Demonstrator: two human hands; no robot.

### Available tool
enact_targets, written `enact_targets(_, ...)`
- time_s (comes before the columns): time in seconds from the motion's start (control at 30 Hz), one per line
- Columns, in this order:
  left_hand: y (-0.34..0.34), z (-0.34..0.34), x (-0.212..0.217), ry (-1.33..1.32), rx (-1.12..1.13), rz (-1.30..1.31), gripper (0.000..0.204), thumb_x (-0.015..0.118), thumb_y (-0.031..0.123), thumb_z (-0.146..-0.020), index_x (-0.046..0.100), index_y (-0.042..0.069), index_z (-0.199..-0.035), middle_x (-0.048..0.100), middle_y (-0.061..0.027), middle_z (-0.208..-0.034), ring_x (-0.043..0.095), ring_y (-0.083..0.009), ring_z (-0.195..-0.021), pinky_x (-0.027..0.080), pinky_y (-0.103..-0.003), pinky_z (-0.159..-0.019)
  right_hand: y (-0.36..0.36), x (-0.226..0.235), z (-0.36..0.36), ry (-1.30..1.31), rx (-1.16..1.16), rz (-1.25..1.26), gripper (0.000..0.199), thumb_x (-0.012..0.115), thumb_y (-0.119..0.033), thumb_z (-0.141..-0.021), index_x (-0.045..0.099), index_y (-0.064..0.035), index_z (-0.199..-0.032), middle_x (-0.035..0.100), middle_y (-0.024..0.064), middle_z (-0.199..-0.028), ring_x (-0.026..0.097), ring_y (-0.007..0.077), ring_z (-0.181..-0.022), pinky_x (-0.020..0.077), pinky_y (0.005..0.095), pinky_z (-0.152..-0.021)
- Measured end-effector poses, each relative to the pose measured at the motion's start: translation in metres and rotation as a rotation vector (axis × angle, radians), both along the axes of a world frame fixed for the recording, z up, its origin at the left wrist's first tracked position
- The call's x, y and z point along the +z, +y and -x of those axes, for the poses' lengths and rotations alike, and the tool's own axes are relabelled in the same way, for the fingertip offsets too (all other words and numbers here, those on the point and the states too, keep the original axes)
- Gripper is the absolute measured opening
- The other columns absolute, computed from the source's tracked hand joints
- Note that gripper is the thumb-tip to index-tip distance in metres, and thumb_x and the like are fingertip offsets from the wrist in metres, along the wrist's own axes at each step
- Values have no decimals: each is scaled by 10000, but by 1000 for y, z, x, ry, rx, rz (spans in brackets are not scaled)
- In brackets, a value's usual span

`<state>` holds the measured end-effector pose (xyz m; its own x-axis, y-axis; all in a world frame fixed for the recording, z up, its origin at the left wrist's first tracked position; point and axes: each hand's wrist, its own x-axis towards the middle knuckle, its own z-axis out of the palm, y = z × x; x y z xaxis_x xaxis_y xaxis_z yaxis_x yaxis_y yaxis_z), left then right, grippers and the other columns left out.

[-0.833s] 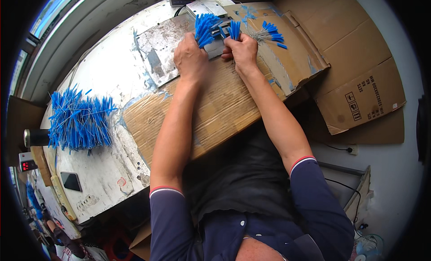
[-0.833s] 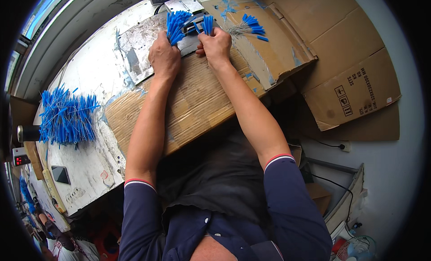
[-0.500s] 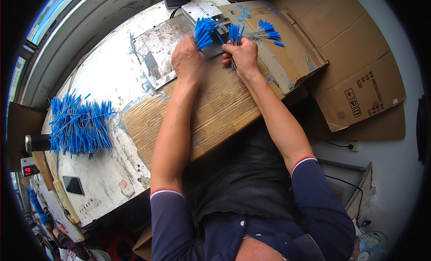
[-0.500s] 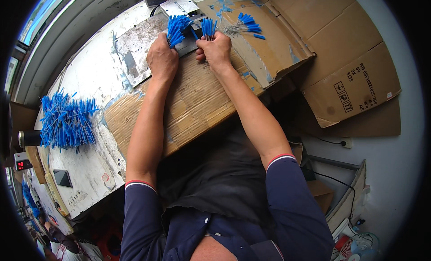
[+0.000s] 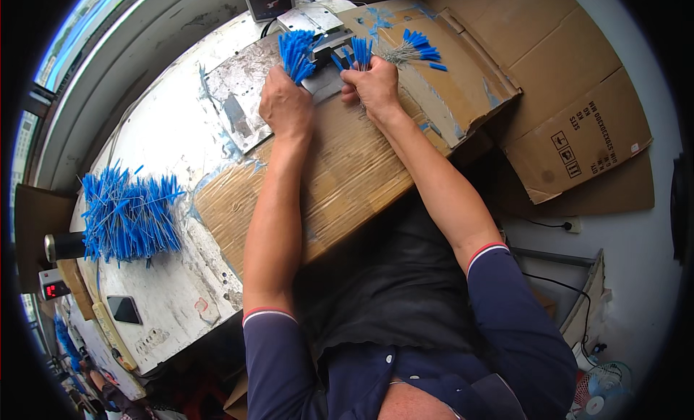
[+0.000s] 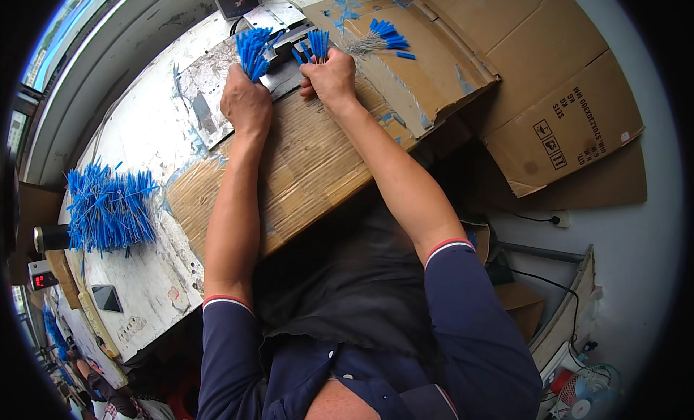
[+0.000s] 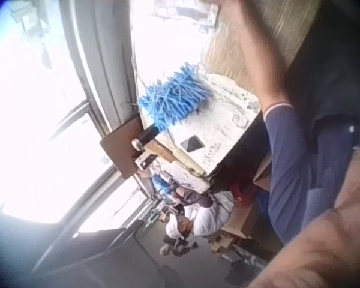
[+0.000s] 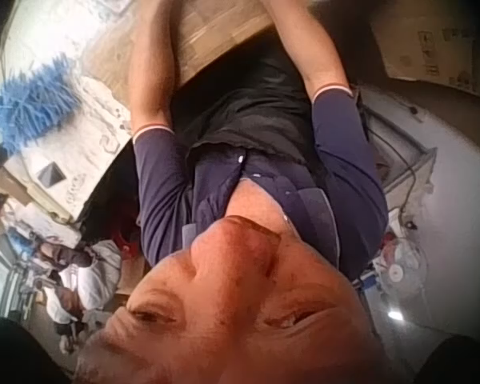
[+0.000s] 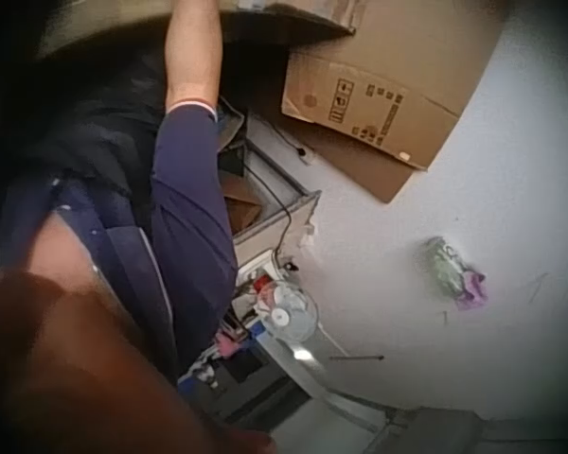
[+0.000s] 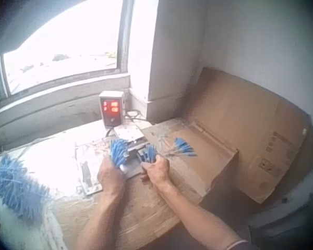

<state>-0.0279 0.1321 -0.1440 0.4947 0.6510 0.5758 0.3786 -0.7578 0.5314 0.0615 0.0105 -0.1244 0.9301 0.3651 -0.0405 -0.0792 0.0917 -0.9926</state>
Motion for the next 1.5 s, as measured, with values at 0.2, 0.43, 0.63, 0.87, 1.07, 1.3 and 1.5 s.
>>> enact_targets(0.2, 1, 0, 3, -143, 18, 35, 106, 576, 17, -816, 557, 24, -920, 645, -202, -843, 636, -418, -826, 477, -517, -749, 10, -1, -5, -72, -35, 104, 148, 733, 11, -782, 594, 5, -833, 641, 73, -708, 645, 149, -536, 552, 288, -424)
enact_targets(0.43, 2, -1, 0, -99, -11, -50, 171, 587, 25, -801, 588, 44, -971, 647, -166, -868, 616, -367, -869, 471, -484, -778, 13, 1, -3, -88, -39, 122, 125, 706, -16, -807, 599, 48, -818, 657, 127, -661, 671, 189, -506, 563, 308, -405)
enact_targets(0.63, 1, 1, 2, 9, -82, 71, 164, 635, 76, -805, 569, 34, -949, 676, -223, -828, 661, -437, -820, 485, -534, -742, -2, -3, -1, 63, 54, -119, 111, 717, -53, -842, 623, 6, -848, 657, 82, -763, 665, 159, -601, 578, 287, -492)
enact_targets(0.87, -1, 1, 5, 14, -121, 67, 155, 599, 55, -793, 583, 31, -945, 680, -229, -816, 669, -433, -809, 495, -527, -740, -8, -6, 0, 30, 127, -156, 142, 697, 44, -822, 618, 26, -938, 660, 86, -784, 674, 166, -630, 594, 281, -533)
enact_targets(1.07, -1, 2, 1, 25, -141, -2, 132, 580, 34, -786, 587, 33, -918, 672, -211, -854, 662, -410, -842, 494, -516, -751, -9, 1, 5, 25, 71, 12, 146, 698, 51, -819, 616, 22, -936, 665, 88, -790, 670, 164, -609, 594, 281, -514)
enact_targets(1.3, 0, -1, -1, 57, -125, -38, 114, 584, 25, -793, 574, 28, -907, 651, -197, -860, 649, -401, -847, 492, -503, -755, -10, -2, 2, 24, 122, 16, 126, 709, 55, -804, 614, 12, -874, 654, 84, -769, 664, 161, -598, 596, 293, -488)
enact_targets(1.5, 0, 0, 0, -80, -21, 19, 146, 592, 4, -780, 541, 26, -915, 635, -188, -851, 637, -407, -831, 483, -507, -741, 4, 1, 2, 12, -57, 31, 133, 693, 90, -782, 600, 20, -848, 647, 89, -761, 667, 169, -603, 602, 307, -479)
